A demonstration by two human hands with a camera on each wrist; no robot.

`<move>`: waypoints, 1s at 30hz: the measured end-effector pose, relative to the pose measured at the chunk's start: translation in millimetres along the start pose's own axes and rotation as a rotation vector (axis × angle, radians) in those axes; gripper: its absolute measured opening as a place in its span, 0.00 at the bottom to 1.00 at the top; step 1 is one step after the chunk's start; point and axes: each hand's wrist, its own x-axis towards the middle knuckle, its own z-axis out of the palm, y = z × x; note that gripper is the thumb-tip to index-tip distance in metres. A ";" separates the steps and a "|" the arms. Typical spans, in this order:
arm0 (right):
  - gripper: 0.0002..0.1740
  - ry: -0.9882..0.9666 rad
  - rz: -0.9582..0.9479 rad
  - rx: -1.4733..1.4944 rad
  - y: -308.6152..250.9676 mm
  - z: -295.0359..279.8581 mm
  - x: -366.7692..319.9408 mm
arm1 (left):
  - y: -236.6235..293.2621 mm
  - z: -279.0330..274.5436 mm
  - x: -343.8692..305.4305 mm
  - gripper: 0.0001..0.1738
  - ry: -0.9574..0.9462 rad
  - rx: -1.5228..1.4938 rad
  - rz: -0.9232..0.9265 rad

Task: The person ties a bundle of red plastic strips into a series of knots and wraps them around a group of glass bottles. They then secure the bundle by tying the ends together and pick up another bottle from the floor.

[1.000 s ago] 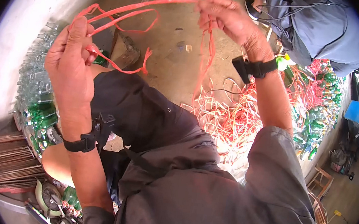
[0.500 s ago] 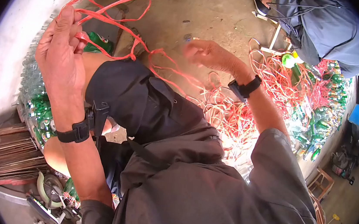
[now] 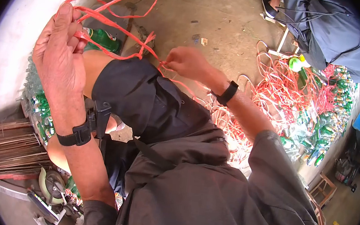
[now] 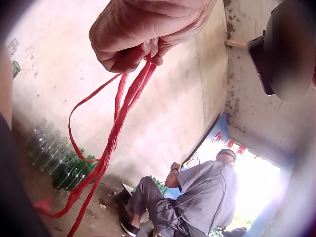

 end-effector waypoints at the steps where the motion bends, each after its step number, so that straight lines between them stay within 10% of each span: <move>1: 0.06 -0.004 -0.001 0.000 1.6 1.3 -0.4 | -0.1 -1.5 0.0 0.16 -0.005 -0.005 0.001; 7: 0.04 0.067 -0.184 -0.122 7.4 7.2 -6.3 | -1.7 -5.4 0.2 0.15 0.008 0.002 0.002; 13: 0.09 -0.180 0.276 0.228 -7.3 0.0 -16.3 | -5.2 -6.2 1.2 0.14 0.035 0.011 0.011; 30: 0.07 0.158 0.182 0.080 19.9 -54.9 -78.4 | -12.6 -22.1 16.0 0.14 0.277 -0.025 0.002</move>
